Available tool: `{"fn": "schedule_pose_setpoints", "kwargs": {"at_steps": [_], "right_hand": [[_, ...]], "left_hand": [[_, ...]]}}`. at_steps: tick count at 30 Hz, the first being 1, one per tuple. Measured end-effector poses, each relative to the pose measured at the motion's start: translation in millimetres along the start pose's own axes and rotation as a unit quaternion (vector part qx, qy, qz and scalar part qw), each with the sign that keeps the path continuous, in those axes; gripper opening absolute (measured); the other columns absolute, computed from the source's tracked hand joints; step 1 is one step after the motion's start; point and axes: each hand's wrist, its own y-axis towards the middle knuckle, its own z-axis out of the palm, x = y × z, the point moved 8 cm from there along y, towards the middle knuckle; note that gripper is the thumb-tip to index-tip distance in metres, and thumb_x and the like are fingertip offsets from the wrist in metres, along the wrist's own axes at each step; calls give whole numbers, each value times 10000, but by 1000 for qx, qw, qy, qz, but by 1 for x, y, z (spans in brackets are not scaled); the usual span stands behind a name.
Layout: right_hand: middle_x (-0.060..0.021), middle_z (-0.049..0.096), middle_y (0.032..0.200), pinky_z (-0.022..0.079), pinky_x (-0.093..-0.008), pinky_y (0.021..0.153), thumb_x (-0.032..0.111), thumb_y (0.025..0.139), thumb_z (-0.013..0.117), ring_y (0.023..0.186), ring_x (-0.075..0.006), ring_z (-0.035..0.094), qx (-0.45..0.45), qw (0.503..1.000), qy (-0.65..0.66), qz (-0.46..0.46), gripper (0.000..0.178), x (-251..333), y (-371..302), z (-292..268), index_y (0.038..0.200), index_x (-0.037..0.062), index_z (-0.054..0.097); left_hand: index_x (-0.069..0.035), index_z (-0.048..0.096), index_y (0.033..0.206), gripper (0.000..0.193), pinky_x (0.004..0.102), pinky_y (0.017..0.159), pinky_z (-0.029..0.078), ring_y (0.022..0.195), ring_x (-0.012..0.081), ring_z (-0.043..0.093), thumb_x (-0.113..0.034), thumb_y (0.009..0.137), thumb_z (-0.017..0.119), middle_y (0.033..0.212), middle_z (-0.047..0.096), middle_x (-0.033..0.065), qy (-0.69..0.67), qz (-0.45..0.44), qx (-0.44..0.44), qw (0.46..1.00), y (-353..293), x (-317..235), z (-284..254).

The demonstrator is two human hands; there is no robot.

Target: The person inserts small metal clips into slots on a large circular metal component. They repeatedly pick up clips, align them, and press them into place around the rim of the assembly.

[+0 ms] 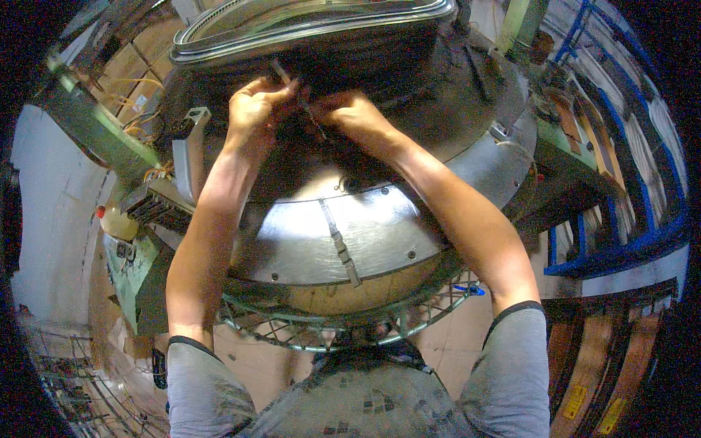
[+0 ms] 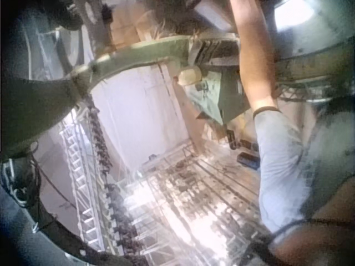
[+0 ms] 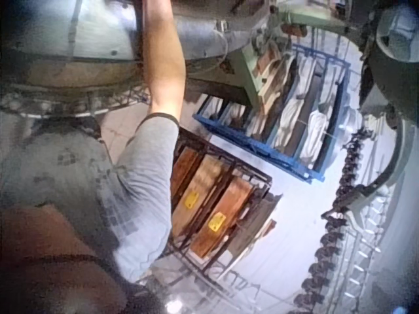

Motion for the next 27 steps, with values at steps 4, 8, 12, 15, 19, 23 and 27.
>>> {"fn": "schedule_pose_setpoints", "kwargs": {"at_steps": [4, 8, 12, 15, 19, 23, 27], "right_hand": [[-19, 710, 805, 486, -237, 593, 230, 944, 711, 668, -89, 620, 7, 1000, -20, -1, 210, -2, -2, 9, 969, 26, 752], [-20, 713, 801, 497, -243, 584, 210, 924, 733, 657, -89, 616, 14, 992, -127, 15, 180, -3, -1, 4, 949, 34, 761], [-28, 719, 787, 494, -264, 562, 190, 918, 728, 632, -96, 617, 22, 987, -158, 12, 182, -6, 0, 0, 966, 20, 769], [-103, 724, 763, 509, -319, 575, 170, 884, 712, 618, -171, 641, -56, 956, -273, -97, 171, 7, -6, -7, 931, 16, 770], [-241, 673, 790, 538, -436, 626, 142, 817, 668, 683, -380, 689, -179, 887, -372, -208, 142, 25, -22, -17, 840, 32, 756], [-233, 677, 772, 537, -435, 621, 156, 826, 681, 678, -384, 691, -200, 878, -381, -210, 141, 25, -22, -22, 824, 35, 753], [-232, 680, 776, 539, -429, 618, 170, 833, 700, 677, -393, 686, -204, 878, -374, -216, 146, 23, -19, -24, 823, 34, 752]], "left_hand": [[29, 672, 992, 155, 371, 831, 603, 880, 257, 717, 92, 853, 646, 963, 715, 141, -18, -30, -23, 999, -8, 14, -18], [20, 675, 993, 144, 379, 822, 607, 881, 265, 717, 74, 860, 665, 964, 714, 138, -26, -18, 0, 1000, -9, 20, -21], [11, 690, 964, 103, 375, 799, 603, 878, 262, 720, 55, 873, 668, 950, 720, 129, -5, -10, 24, 1000, -8, 20, -14], [17, 697, 926, 74, 362, 767, 580, 861, 246, 724, 19, 854, 680, 903, 730, 154, 161, 97, 26, 982, -13, 4, -9], [34, 651, 784, 145, 480, 739, 540, 823, 412, 686, 82, 651, 616, 898, 692, 257, 555, 321, 18, 767, -33, -19, 18], [28, 684, 815, 209, 476, 902, 528, 1041, 427, 635, 62, 612, 648, 1149, 675, 255, 605, 334, 64, 720, -36, -9, 30], [10, 714, 819, 219, 477, 1010, 487, 1187, 436, 562, 37, 604, 685, 1368, 604, 210, 593, 362, 77, 715, -34, -7, 32]]}}
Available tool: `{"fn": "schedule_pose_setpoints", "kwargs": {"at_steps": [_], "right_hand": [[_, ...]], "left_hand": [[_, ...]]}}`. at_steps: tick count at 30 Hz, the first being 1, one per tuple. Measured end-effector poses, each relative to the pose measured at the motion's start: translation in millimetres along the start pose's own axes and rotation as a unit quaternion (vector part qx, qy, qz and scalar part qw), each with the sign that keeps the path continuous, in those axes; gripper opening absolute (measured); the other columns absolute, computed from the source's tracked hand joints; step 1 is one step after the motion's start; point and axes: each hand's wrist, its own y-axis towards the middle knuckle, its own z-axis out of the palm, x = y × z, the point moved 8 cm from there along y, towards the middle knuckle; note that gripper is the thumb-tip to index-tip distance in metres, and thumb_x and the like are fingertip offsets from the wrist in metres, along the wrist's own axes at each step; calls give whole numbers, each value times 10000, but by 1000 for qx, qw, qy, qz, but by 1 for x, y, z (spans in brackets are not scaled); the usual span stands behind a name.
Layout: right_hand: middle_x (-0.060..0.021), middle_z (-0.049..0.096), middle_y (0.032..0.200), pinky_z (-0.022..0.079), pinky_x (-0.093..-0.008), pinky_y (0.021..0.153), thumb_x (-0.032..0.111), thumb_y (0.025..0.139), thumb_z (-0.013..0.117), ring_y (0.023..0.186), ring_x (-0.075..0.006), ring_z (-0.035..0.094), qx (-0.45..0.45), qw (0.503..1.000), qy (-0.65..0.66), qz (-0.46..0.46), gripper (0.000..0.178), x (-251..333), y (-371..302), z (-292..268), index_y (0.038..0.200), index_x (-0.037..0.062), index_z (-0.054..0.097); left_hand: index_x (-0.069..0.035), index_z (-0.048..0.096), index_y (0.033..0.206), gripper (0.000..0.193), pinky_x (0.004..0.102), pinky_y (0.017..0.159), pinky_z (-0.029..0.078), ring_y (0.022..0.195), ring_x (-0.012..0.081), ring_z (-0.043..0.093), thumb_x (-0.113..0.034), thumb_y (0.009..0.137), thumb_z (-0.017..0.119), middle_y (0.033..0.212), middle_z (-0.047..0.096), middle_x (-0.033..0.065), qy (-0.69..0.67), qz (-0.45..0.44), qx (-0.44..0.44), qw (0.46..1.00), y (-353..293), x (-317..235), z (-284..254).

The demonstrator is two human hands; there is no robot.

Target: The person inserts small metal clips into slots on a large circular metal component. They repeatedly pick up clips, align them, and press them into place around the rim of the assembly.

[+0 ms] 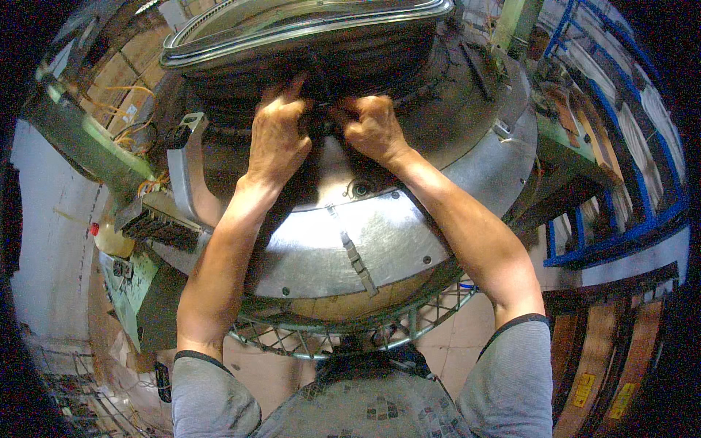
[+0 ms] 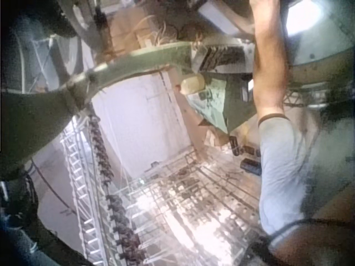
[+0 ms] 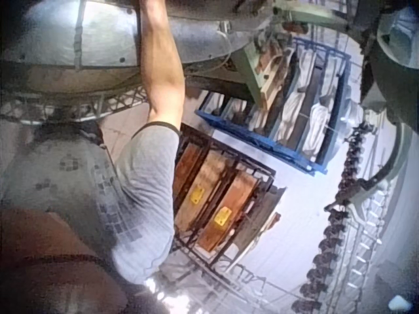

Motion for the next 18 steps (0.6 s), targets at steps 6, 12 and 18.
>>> {"fn": "schedule_pose_setpoints", "kwargs": {"at_steps": [6, 12, 18], "right_hand": [[-132, 695, 629, 488, -316, 484, 147, 915, 709, 503, -129, 636, 21, 1000, -6, -10, 173, 1, 0, 1, 911, -20, 755], [-234, 681, 772, 548, -429, 624, 127, 812, 685, 691, -379, 700, 1, 1000, -9, -6, 115, 6, 0, -2, 834, 38, 755], [-231, 679, 771, 549, -432, 617, 122, 822, 681, 685, -379, 699, -7, 1000, 3, -29, 112, 10, -1, -2, 844, 41, 756]], "left_hand": [[8, 722, 807, 202, 518, 1030, 447, 1264, 402, 522, 17, 606, 718, 1456, 554, 144, -4, 8, 3, 1000, 0, 1, 6], [2, 740, 994, 417, 441, 1114, 438, 1314, 437, 493, 79, 591, 662, 1478, 515, 193, 16, 36, 2, 999, 0, -6, 1], [5, 740, 971, 386, 443, 1110, 433, 1302, 437, 503, 70, 599, 663, 1475, 514, 206, 15, 31, 1, 999, 0, -8, -2]]}}
